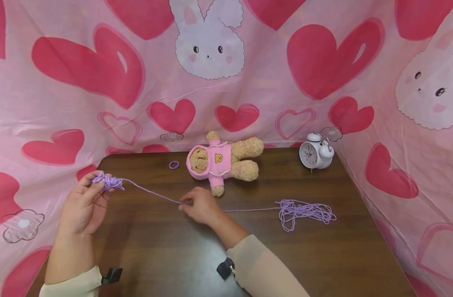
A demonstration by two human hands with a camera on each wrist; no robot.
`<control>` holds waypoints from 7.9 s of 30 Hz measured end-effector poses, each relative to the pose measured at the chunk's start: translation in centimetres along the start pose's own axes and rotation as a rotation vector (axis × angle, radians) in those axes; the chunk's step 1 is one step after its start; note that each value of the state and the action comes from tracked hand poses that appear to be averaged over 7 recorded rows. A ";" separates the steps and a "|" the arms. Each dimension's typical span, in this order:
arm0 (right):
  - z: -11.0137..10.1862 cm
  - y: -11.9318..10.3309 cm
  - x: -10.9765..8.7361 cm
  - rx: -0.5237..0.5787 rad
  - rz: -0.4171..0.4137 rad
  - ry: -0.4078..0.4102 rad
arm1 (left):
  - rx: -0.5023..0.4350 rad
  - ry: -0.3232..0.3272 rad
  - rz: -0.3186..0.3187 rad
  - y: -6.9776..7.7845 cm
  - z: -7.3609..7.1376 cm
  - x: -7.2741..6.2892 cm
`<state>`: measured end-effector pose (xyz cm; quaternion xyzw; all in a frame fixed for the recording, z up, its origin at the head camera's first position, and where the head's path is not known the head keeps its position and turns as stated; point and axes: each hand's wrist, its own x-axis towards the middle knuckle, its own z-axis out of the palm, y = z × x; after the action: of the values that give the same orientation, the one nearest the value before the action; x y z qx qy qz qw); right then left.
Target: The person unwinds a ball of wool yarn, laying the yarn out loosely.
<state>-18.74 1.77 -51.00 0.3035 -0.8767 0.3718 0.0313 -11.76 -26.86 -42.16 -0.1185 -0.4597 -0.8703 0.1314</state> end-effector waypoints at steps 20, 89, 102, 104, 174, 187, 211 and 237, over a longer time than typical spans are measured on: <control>-3.3 0.5 -1.7 -0.020 -0.002 0.102 | -0.003 0.003 -0.010 -0.1 -0.6 -0.2; -17.6 6.5 -13.0 -0.122 0.231 0.357 | -0.002 -0.001 -0.083 -0.8 -2.4 -0.1; -19.5 7.9 -15.7 -0.173 0.262 0.395 | -0.062 0.025 -0.065 -1.5 -3.0 -0.4; -19.8 8.1 -16.0 -0.182 0.267 0.403 | -0.042 0.040 -0.070 -1.5 -3.0 -0.5; -27.3 20.6 -25.5 -0.337 0.690 0.198 | -0.170 0.109 -0.099 0.8 -5.7 -1.6; -25.9 21.1 -25.1 -0.409 0.627 0.163 | -0.173 0.110 -0.123 0.6 -5.3 -1.5; -27.2 19.1 -24.0 -0.321 0.693 0.097 | -0.158 0.086 -0.124 0.7 -4.6 -1.1; -20.7 12.3 -15.5 -0.184 0.485 0.180 | -0.157 0.067 -0.107 0.8 -4.1 -0.9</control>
<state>-16.50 30.16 -48.15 0.0462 -0.9475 0.3129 0.0467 -10.96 -30.60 -44.11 -0.0747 -0.3912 -0.9128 0.0904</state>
